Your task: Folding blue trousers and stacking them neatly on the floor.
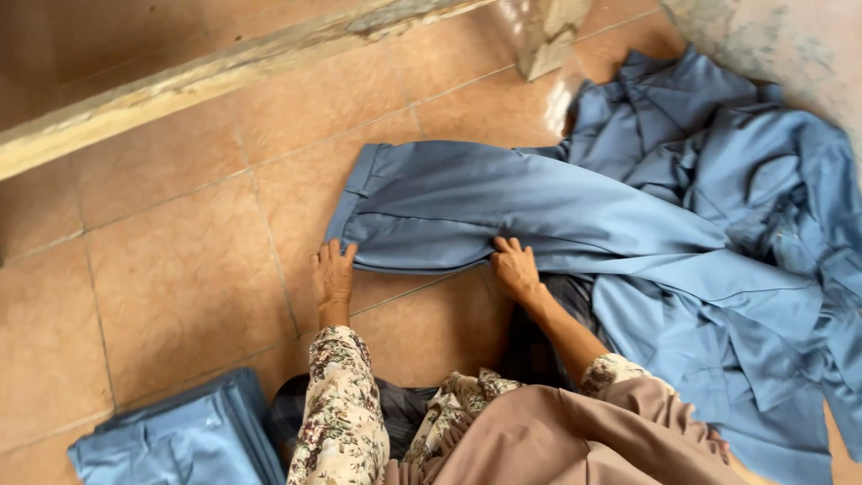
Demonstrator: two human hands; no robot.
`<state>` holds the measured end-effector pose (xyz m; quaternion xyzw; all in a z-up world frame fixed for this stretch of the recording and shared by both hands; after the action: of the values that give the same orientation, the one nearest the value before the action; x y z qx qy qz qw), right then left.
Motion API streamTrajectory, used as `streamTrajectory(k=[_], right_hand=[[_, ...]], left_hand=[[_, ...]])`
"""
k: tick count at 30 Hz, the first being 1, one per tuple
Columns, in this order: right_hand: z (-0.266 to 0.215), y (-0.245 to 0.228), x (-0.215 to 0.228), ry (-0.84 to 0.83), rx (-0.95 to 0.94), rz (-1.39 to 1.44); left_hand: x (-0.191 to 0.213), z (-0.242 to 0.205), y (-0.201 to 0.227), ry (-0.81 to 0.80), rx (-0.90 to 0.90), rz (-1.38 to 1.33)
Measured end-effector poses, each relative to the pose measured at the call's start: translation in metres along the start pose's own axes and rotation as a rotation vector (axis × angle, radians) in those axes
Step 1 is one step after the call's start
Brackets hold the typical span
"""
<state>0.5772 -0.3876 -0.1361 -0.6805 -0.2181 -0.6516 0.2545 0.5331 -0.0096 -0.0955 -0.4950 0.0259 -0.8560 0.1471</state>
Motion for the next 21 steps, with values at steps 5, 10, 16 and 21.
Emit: streamTrajectory(k=[5, 10, 16, 21], right_hand=[[0.033, -0.088, -0.061, -0.149, 0.151, 0.121], [0.059, -0.166, -0.077, -0.197, 0.261, 0.251], [0.086, -0.203, -0.073, -0.073, 0.235, 0.405], [0.073, -0.229, -0.034, -0.002, 0.315, 0.306]], left_hand=[[-0.037, -0.074, -0.099, -0.057, 0.182, 0.164], [-0.058, -0.137, -0.158, -0.278, 0.511, 0.261], [0.030, -0.109, -0.055, -0.917, 0.963, -0.287], [0.002, -0.113, 0.037, -1.196, 1.621, -1.292]])
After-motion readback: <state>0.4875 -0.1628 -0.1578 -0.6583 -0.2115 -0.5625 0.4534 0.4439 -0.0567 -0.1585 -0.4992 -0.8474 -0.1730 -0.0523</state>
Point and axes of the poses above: each hand's wrist, its own z-axis towards the middle knuckle, its own x-axis out of the back of the hand, y = z × x, the point moved 3 cm from there along z, towards the middle knuckle, and after that the axes turned 13 degrees about x, right-handed, at the moved point
